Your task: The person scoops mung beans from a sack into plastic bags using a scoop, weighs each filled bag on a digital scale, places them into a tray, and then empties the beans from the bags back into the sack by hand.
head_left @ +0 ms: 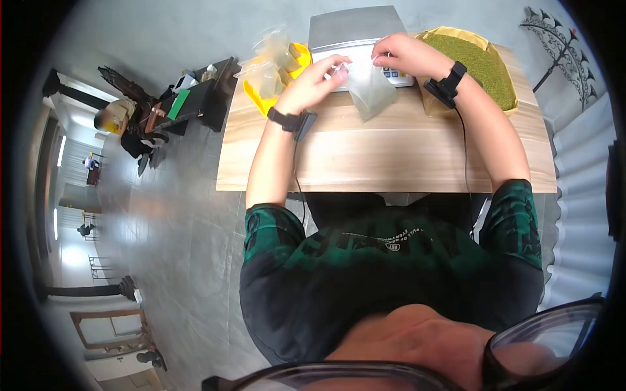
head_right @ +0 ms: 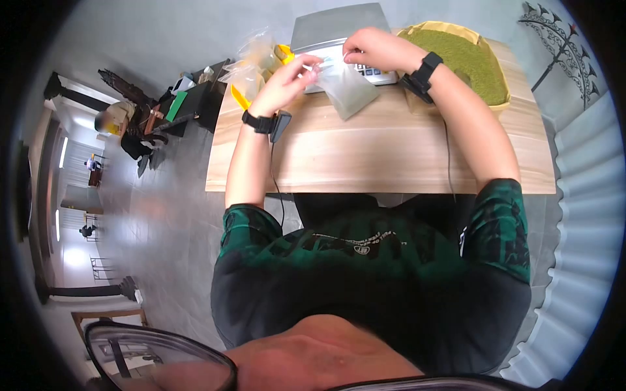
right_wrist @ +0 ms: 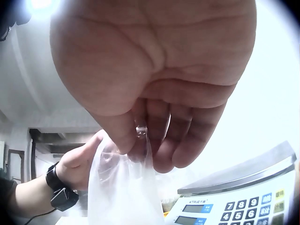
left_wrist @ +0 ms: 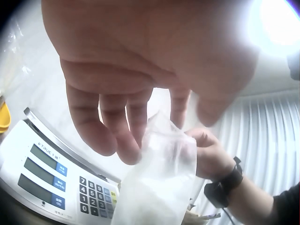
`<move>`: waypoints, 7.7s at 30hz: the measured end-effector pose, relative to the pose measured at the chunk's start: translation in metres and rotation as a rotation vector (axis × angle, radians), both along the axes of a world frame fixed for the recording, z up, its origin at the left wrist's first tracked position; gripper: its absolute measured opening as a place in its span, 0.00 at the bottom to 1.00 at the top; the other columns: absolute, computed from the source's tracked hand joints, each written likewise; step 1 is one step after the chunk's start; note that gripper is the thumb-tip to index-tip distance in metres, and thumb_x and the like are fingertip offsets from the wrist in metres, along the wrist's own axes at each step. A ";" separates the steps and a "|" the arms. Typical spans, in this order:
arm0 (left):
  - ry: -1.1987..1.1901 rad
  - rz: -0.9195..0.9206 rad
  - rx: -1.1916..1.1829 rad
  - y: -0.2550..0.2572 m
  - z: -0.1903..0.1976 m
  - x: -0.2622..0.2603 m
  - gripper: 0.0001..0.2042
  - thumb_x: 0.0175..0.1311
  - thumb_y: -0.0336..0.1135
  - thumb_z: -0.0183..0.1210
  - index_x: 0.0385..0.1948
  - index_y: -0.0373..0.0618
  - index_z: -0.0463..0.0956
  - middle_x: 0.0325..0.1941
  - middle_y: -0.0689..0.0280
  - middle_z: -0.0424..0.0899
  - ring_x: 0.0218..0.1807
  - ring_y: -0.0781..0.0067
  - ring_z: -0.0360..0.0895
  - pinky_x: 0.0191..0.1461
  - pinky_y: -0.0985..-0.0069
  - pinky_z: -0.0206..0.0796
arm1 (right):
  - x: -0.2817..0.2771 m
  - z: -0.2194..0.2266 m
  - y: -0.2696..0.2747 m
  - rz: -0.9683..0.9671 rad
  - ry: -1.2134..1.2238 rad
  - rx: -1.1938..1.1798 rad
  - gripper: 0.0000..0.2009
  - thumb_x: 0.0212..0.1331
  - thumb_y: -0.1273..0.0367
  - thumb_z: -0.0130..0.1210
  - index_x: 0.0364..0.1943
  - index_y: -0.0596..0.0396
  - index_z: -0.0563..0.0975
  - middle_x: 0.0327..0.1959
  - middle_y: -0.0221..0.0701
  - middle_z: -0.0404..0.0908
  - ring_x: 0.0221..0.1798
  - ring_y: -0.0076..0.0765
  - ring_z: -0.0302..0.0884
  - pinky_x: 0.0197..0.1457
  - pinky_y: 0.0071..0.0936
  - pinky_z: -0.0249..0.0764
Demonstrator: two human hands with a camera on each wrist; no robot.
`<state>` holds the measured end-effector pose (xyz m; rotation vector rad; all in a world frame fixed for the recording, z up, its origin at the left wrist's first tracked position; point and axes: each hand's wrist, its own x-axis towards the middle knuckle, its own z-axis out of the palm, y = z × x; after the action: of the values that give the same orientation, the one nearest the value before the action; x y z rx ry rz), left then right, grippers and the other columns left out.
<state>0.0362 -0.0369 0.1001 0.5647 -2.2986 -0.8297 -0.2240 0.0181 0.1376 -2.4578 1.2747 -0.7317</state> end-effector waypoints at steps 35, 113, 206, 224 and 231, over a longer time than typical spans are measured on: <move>0.095 0.426 -0.250 -0.185 0.059 -0.080 0.24 0.52 0.33 0.61 0.53 0.45 0.67 0.47 0.52 0.79 0.34 0.59 0.79 0.47 0.65 0.73 | -0.037 0.007 -0.177 -0.456 -0.264 -0.349 0.21 0.55 0.73 0.56 0.55 0.53 0.75 0.51 0.44 0.80 0.54 0.48 0.77 0.57 0.37 0.74; 0.507 -0.250 1.570 0.024 -0.154 -0.075 0.11 0.68 0.43 0.46 0.29 0.50 0.70 0.25 0.70 0.71 0.25 0.74 0.66 0.31 0.77 0.56 | 0.038 -0.195 -0.001 0.014 -1.432 1.083 0.20 0.70 0.56 0.41 0.50 0.59 0.75 0.50 0.39 0.80 0.46 0.31 0.81 0.38 0.22 0.77; -0.384 0.818 0.041 -0.057 0.090 0.101 0.11 0.68 0.39 0.53 0.37 0.40 0.75 0.29 0.65 0.84 0.20 0.75 0.80 0.23 0.80 0.69 | 0.043 -0.205 -0.017 0.225 -1.553 0.984 0.11 0.68 0.66 0.48 0.27 0.52 0.69 0.27 0.31 0.73 0.31 0.30 0.68 0.39 0.27 0.66; -0.464 0.845 0.002 -0.134 0.022 0.044 0.12 0.60 0.39 0.57 0.40 0.41 0.78 0.32 0.59 0.87 0.25 0.66 0.84 0.38 0.68 0.75 | 0.042 -0.200 -0.016 0.225 -1.520 1.000 0.11 0.69 0.66 0.47 0.27 0.53 0.69 0.27 0.31 0.72 0.32 0.30 0.67 0.41 0.28 0.66; 0.128 0.620 -0.202 -0.054 -0.008 -0.003 0.05 0.63 0.31 0.55 0.36 0.41 0.77 0.34 0.62 0.83 0.37 0.71 0.78 0.42 0.76 0.69 | 0.042 -0.201 -0.018 0.212 -1.523 0.998 0.12 0.69 0.67 0.47 0.26 0.52 0.69 0.27 0.32 0.72 0.32 0.29 0.68 0.41 0.27 0.66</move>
<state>0.0327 -0.0909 0.0923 1.0226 -1.8893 -0.3182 -0.1819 0.0004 -0.0636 -0.7191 0.4529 -1.1106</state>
